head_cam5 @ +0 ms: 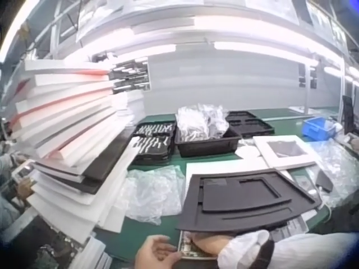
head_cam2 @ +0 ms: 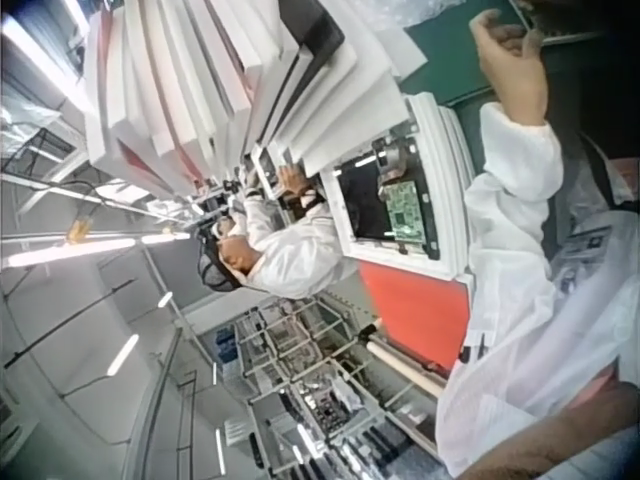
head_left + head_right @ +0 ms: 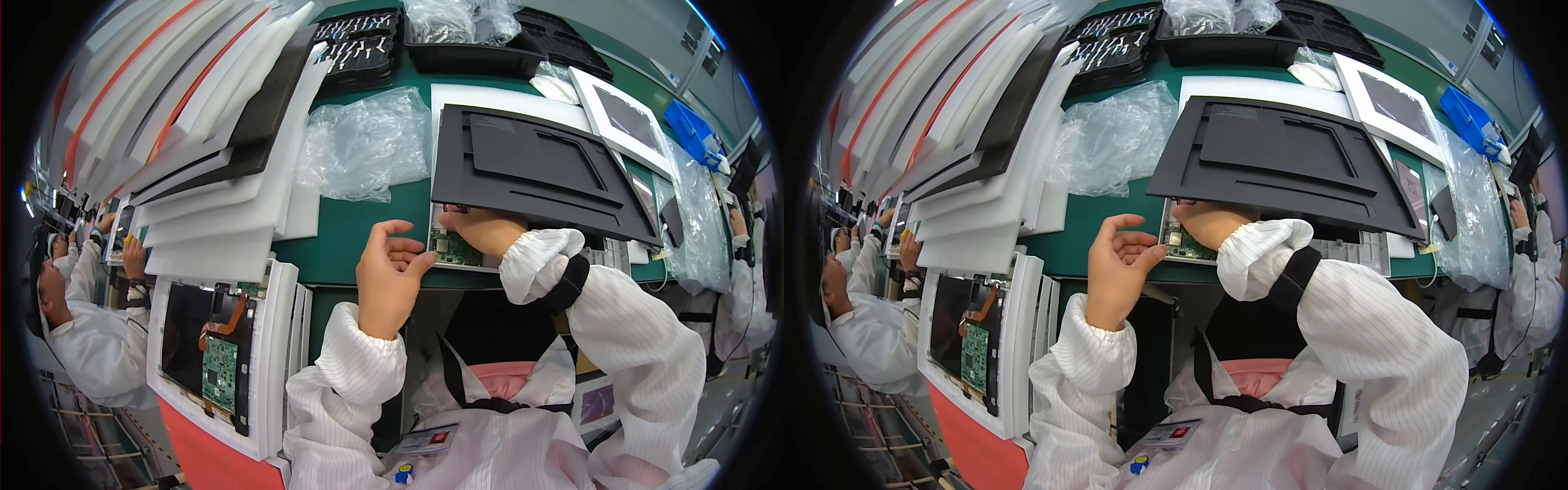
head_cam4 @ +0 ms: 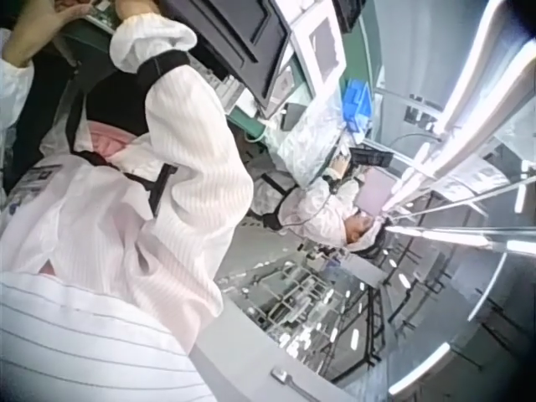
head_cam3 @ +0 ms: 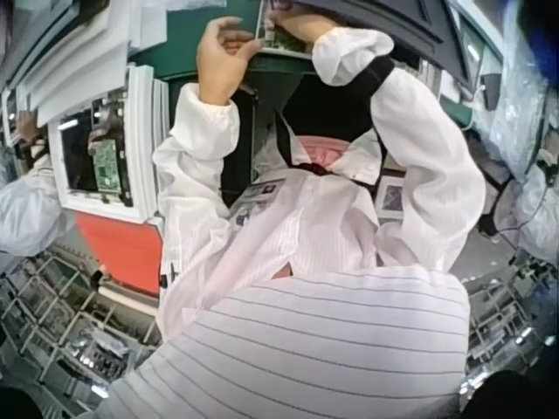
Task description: Manually assemble components of an electronic device including housing and circuit boards.
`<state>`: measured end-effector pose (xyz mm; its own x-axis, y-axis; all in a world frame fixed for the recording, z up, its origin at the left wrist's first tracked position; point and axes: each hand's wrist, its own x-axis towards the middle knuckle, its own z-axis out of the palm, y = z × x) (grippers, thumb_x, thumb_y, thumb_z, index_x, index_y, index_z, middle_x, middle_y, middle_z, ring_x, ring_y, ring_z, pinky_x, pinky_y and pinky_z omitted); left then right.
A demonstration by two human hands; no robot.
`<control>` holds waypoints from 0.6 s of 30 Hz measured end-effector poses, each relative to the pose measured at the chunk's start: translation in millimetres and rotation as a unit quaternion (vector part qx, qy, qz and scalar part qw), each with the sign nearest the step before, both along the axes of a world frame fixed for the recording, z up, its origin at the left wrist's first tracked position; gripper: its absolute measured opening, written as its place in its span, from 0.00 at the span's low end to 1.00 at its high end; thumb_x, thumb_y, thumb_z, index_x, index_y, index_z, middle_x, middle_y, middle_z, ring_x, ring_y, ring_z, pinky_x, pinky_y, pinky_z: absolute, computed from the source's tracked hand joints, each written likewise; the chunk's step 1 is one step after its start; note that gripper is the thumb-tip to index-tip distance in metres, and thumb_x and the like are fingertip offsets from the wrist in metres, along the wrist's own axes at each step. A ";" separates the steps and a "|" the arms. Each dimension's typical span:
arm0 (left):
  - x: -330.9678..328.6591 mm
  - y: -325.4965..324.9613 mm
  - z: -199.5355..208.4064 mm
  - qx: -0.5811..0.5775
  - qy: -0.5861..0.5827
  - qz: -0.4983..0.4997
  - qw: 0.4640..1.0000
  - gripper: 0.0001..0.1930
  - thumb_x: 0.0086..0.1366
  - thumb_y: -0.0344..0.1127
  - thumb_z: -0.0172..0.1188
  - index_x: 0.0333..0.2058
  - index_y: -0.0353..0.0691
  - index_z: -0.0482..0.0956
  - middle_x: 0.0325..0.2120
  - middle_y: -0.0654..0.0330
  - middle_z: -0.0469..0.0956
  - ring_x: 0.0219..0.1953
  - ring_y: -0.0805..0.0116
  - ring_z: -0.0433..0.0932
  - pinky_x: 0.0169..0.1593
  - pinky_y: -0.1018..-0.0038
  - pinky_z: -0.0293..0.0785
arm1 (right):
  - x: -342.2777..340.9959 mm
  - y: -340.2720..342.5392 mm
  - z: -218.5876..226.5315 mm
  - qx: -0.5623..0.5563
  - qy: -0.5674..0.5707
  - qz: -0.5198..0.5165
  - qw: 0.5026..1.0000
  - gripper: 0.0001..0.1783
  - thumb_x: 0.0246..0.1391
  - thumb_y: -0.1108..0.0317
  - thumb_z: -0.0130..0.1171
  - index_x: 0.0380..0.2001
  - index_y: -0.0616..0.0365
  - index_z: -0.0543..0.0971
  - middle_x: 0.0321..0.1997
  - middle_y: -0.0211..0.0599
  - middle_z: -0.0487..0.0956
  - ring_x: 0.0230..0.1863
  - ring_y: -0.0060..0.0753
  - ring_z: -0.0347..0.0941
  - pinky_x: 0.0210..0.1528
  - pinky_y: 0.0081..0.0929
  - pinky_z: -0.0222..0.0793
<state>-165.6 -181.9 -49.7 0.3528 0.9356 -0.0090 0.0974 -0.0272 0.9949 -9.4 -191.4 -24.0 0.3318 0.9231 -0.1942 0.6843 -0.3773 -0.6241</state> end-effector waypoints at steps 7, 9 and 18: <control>-0.1 -0.3 0.4 0.012 0.009 0.002 1.000 0.20 0.48 0.23 0.64 0.40 0.34 0.68 0.27 0.58 0.75 0.26 0.77 0.72 0.31 0.82 0.71 | -0.7 8.7 -10.6 -0.024 -0.035 -0.024 0.999 0.12 0.46 0.58 0.58 0.24 0.55 0.73 0.24 0.33 0.74 0.25 0.31 0.68 0.32 0.30 0.63; -0.7 -0.7 0.9 0.016 0.008 0.001 1.000 0.20 0.48 0.23 0.64 0.40 0.34 0.68 0.27 0.58 0.75 0.26 0.77 0.72 0.31 0.82 0.71 | -1.9 9.1 -10.8 -0.039 -0.031 -0.035 0.998 0.13 0.47 0.57 0.58 0.23 0.55 0.71 0.23 0.32 0.73 0.25 0.30 0.66 0.32 0.30 0.62; 0.1 -1.7 4.3 -0.004 0.031 -0.004 1.000 0.21 0.49 0.21 0.62 0.42 0.33 0.66 0.29 0.56 0.74 0.29 0.76 0.73 0.34 0.83 0.72 | -9.4 6.9 7.8 -0.021 -0.058 0.000 0.998 0.13 0.44 0.57 0.59 0.24 0.55 0.72 0.24 0.32 0.74 0.26 0.30 0.69 0.33 0.29 0.64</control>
<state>-165.5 -183.6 -45.3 0.3585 0.9327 -0.0388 0.1584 -0.0198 0.9872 -18.8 -184.5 -16.2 0.3539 0.9152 -0.1925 0.7516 -0.4008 -0.5238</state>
